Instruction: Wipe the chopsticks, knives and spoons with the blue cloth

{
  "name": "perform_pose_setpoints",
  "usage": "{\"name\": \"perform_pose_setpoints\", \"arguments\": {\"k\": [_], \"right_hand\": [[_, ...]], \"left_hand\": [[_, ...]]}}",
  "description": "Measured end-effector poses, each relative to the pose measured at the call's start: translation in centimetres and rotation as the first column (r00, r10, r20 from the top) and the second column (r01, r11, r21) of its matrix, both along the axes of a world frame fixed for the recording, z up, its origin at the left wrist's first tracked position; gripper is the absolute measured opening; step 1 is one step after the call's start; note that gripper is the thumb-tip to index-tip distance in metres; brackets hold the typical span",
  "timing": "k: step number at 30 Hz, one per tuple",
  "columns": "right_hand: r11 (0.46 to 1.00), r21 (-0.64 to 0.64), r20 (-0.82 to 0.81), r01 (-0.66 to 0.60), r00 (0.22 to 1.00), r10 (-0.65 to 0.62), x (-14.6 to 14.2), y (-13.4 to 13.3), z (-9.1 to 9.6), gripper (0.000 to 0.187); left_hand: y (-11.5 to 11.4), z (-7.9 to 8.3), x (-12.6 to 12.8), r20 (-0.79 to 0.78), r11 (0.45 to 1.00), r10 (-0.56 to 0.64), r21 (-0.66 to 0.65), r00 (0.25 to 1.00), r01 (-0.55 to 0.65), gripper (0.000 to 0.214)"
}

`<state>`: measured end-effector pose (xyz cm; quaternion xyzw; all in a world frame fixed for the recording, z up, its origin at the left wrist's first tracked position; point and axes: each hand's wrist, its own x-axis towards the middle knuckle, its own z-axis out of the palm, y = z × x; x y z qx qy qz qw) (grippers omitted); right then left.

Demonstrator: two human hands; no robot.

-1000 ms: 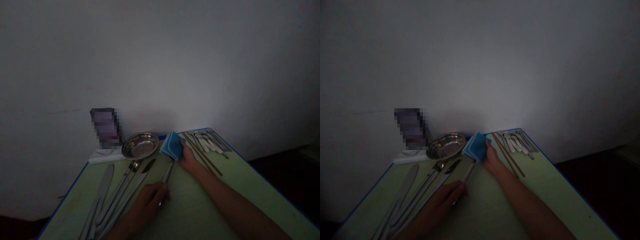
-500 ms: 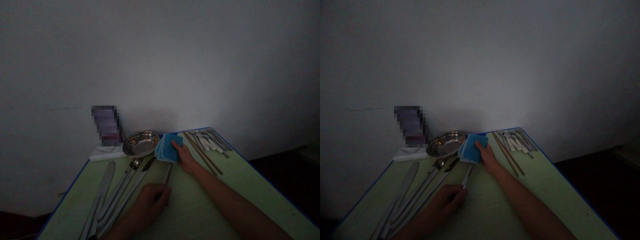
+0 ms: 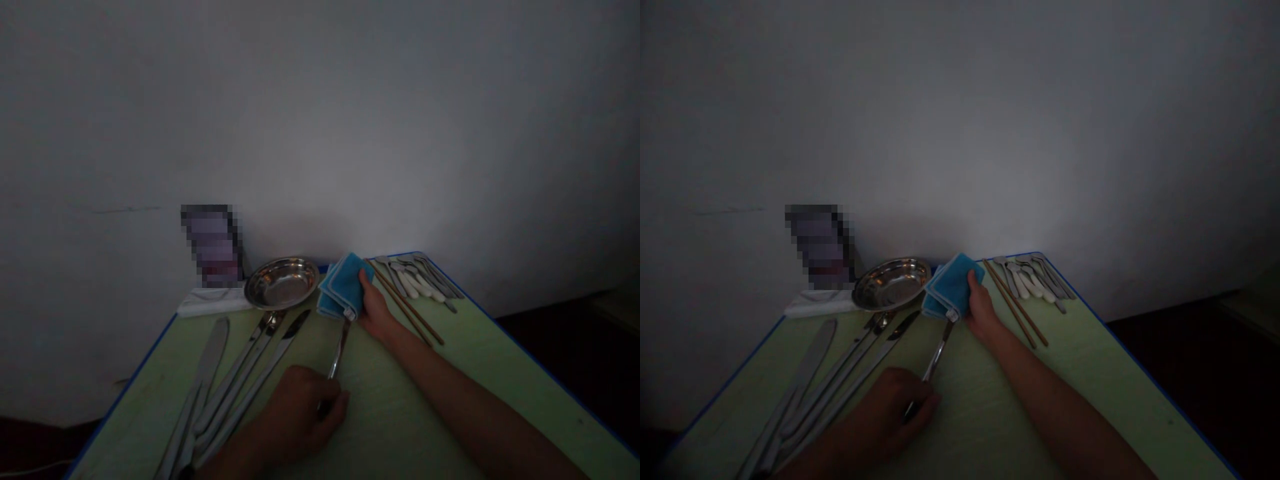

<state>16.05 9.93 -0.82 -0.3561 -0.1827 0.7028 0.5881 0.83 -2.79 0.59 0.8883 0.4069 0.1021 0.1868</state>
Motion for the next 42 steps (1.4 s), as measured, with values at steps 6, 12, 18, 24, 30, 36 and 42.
{"name": "perform_pose_setpoints", "arguments": {"k": [6,12,18,24,30,36,42], "right_hand": [[0.986,0.106,0.215,-0.129,0.971,0.104,-0.3,-0.7,-0.4,0.032],[0.899,0.168,0.466,-0.405,0.836,0.289,0.2,-1.1,-0.9,0.041],[0.896,0.139,0.490,-0.423,0.815,0.309,0.3,-1.3,-0.5,0.036],[0.998,0.017,0.097,-0.054,0.994,0.052,0.0,-0.4,-0.1,0.026],[0.999,0.031,0.047,-0.041,0.998,0.039,0.2,-0.1,-0.3,0.024],[0.999,-0.028,0.029,0.016,0.999,-0.015,0.3,-0.1,-0.3,0.019],[1.000,-0.028,0.038,-0.004,0.999,0.005,0.3,-0.2,-0.1,0.019]], "left_hand": [[0.1,-0.2,0.2,0.104,0.989,0.143,-0.062,0.984,-0.137,0.038],[0.6,-0.5,0.2,0.162,0.979,0.187,-0.110,0.969,-0.170,0.037],[0.6,-0.3,0.3,0.094,0.988,0.147,-0.062,0.985,-0.141,0.037],[0.2,0.0,0.4,-0.050,1.000,0.014,0.014,0.999,-0.014,0.035],[0.0,-0.1,0.3,-0.075,0.999,-0.006,0.031,0.997,0.009,0.035],[-0.4,1.1,-0.3,0.080,0.990,-0.104,-0.086,0.991,0.111,0.007],[-0.5,1.4,-0.7,0.133,0.973,-0.178,-0.124,0.975,0.195,0.018]]}}
